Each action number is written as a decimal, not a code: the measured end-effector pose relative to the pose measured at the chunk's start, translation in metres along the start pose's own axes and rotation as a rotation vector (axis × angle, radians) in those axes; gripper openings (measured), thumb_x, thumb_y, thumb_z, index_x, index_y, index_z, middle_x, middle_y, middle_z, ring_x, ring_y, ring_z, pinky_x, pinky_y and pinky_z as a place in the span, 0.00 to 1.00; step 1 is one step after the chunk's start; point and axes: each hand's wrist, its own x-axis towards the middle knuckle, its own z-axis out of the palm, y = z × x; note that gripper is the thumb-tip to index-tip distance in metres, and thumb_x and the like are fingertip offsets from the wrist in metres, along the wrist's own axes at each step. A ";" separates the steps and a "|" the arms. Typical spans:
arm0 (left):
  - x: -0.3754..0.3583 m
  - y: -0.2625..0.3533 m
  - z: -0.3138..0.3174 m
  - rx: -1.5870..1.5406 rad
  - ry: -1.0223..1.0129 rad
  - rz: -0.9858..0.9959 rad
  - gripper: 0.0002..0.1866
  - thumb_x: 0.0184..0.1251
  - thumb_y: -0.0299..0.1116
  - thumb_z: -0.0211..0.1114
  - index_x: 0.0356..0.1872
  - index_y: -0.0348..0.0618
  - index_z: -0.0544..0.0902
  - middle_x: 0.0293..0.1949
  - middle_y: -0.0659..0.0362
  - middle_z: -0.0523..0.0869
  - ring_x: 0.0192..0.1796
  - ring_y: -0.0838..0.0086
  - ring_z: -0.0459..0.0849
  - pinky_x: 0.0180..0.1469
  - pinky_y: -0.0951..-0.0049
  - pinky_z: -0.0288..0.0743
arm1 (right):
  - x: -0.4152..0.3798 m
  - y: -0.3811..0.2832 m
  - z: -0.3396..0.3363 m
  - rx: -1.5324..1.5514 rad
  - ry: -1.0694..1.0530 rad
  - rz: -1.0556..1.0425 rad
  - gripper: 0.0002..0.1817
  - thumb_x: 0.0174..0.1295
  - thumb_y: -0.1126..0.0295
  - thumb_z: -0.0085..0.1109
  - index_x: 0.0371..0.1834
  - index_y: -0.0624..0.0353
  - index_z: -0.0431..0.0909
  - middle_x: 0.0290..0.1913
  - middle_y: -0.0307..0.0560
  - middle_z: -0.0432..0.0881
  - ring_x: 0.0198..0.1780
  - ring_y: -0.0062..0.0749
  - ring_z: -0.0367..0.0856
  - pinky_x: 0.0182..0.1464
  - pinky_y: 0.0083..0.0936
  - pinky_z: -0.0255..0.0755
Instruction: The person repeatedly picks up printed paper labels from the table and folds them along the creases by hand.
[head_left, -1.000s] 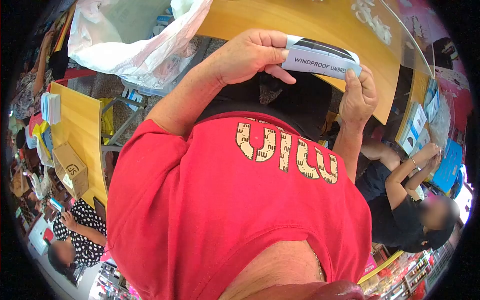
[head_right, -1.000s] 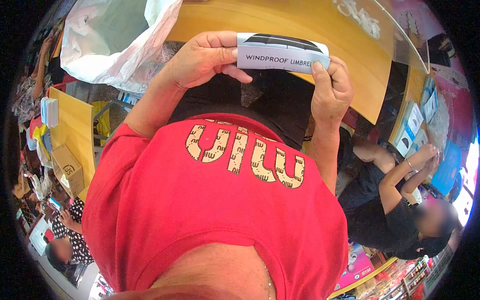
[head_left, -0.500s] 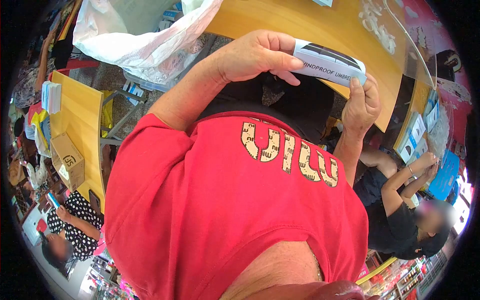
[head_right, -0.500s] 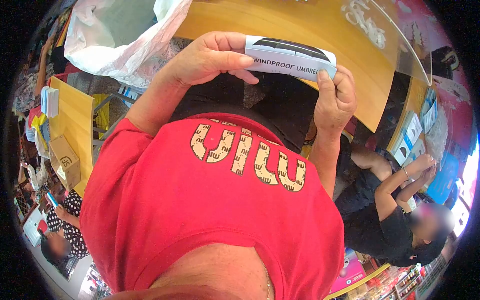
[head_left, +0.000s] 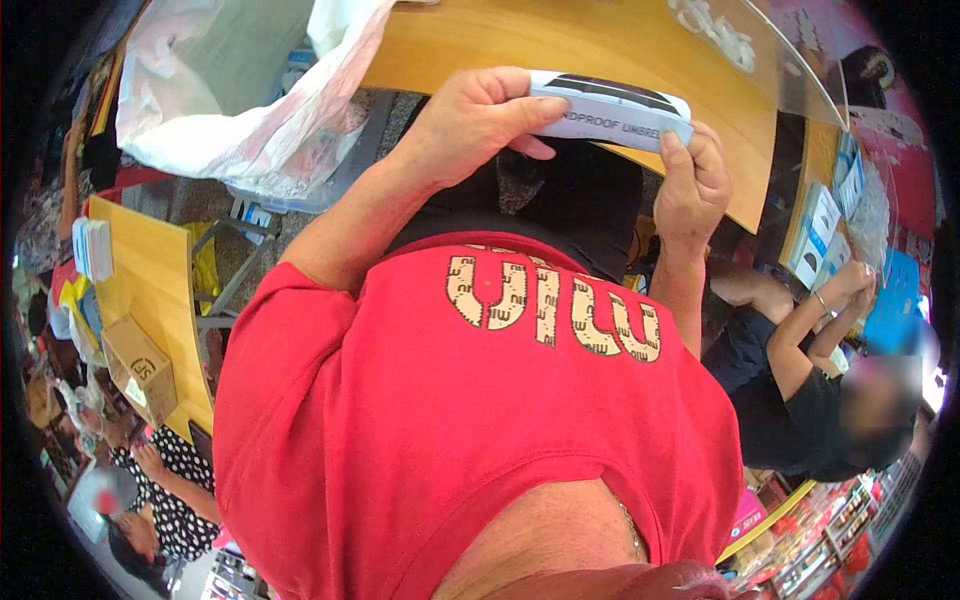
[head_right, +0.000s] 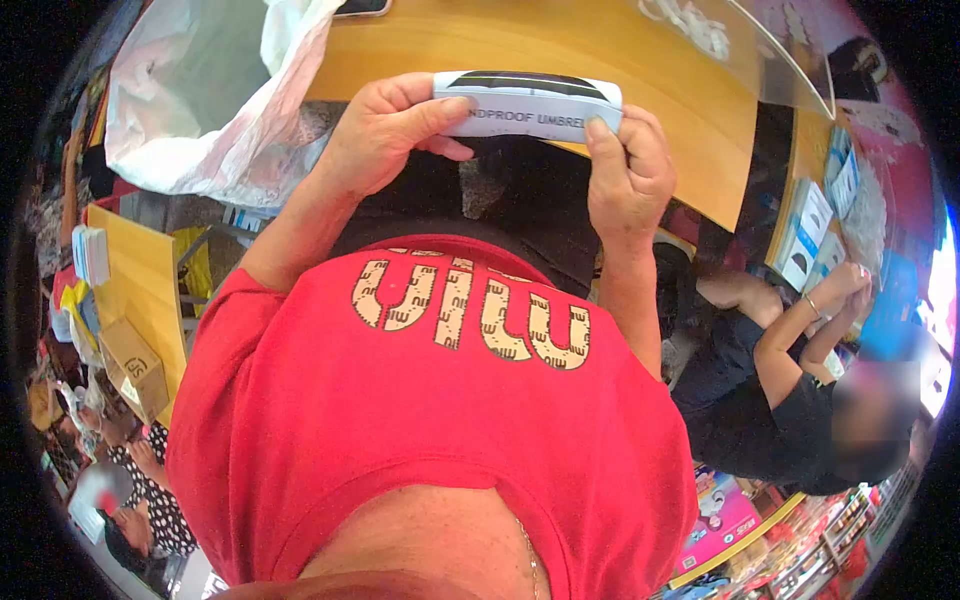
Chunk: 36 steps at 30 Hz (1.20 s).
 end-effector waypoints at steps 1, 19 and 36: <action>0.000 -0.001 -0.001 0.001 0.014 0.011 0.15 0.60 0.32 0.55 0.45 0.34 0.74 0.39 0.55 0.79 0.40 0.75 0.78 0.35 0.78 0.78 | 0.000 0.000 -0.001 -0.010 0.012 0.001 0.04 0.50 0.78 0.54 0.21 0.67 0.72 0.32 0.47 0.75 0.35 0.26 0.72 0.39 0.19 0.64; 0.005 -0.007 -0.005 -0.161 0.031 -0.021 0.12 0.60 0.31 0.54 0.43 0.35 0.75 0.38 0.56 0.80 0.39 0.74 0.79 0.34 0.75 0.79 | -0.001 0.006 -0.016 0.305 -0.169 0.330 0.08 0.54 0.70 0.57 0.30 0.65 0.74 0.35 0.39 0.74 0.37 0.20 0.71 0.41 0.16 0.65; -0.001 -0.012 0.017 0.033 0.113 0.065 0.13 0.61 0.31 0.53 0.44 0.35 0.75 0.38 0.58 0.79 0.38 0.78 0.78 0.32 0.80 0.78 | 0.004 0.027 0.011 0.566 0.073 0.482 0.09 0.58 0.69 0.51 0.32 0.65 0.73 0.28 0.37 0.75 0.32 0.17 0.71 0.37 0.16 0.65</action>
